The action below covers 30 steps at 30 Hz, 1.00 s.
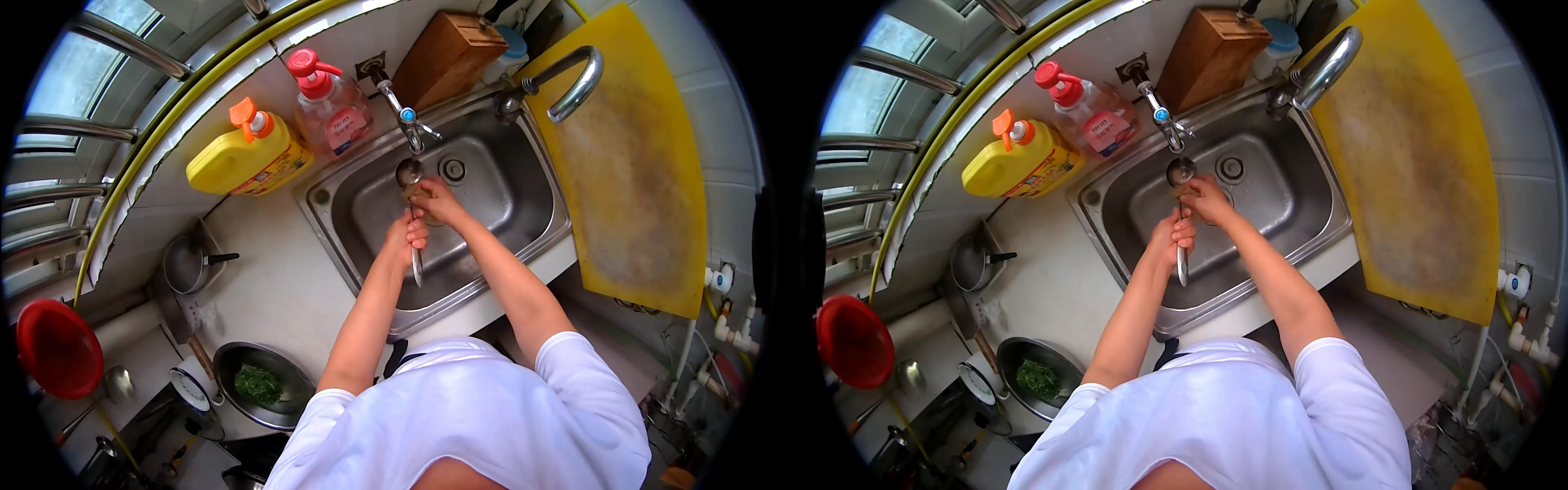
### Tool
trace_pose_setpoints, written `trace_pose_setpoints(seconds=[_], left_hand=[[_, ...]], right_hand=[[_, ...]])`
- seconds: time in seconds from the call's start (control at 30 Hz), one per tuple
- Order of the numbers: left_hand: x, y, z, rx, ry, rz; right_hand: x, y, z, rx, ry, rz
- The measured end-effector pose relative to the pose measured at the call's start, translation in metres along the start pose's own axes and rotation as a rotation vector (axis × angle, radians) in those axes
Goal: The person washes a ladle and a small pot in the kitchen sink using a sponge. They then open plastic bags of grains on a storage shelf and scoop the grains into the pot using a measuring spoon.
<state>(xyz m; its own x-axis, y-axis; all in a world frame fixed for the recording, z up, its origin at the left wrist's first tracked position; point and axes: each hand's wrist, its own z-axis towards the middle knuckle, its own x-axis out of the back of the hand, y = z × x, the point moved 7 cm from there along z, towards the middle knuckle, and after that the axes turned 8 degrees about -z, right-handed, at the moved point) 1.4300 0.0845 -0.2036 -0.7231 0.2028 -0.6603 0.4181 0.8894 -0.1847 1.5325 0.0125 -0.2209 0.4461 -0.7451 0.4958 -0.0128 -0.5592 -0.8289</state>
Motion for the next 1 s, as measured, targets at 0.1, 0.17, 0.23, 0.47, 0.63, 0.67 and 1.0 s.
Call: trace_pose_setpoints(seconds=[0.1,0.17,0.23,0.47,0.63,0.67,1.0], left_hand=[[0.008,0.011,0.025,-0.003,0.05,-0.098],[0.008,0.019,0.042,-0.008,0.096,-0.156],[0.015,0.035,0.056,-0.182,0.204,-0.146],[-0.007,0.068,0.098,-0.303,0.179,-0.136],[-0.049,0.068,0.097,-0.266,0.154,-0.072],[-0.063,0.065,0.086,-0.264,0.17,-0.04],[-0.034,0.023,0.006,-0.373,0.1,0.389]], right_hand=[[0.035,-0.024,-0.008,-0.004,0.114,-0.698],[0.046,-0.039,0.005,0.027,0.191,-0.445],[0.049,-0.06,0.019,0.056,0.26,-0.191],[0.037,-0.079,0.034,-0.192,-0.069,0.479],[0.099,-0.103,0.001,0.013,0.188,0.062],[0.11,-0.113,-0.005,0.04,0.25,-0.015],[0.115,-0.236,-0.042,0.32,0.295,-0.593]])
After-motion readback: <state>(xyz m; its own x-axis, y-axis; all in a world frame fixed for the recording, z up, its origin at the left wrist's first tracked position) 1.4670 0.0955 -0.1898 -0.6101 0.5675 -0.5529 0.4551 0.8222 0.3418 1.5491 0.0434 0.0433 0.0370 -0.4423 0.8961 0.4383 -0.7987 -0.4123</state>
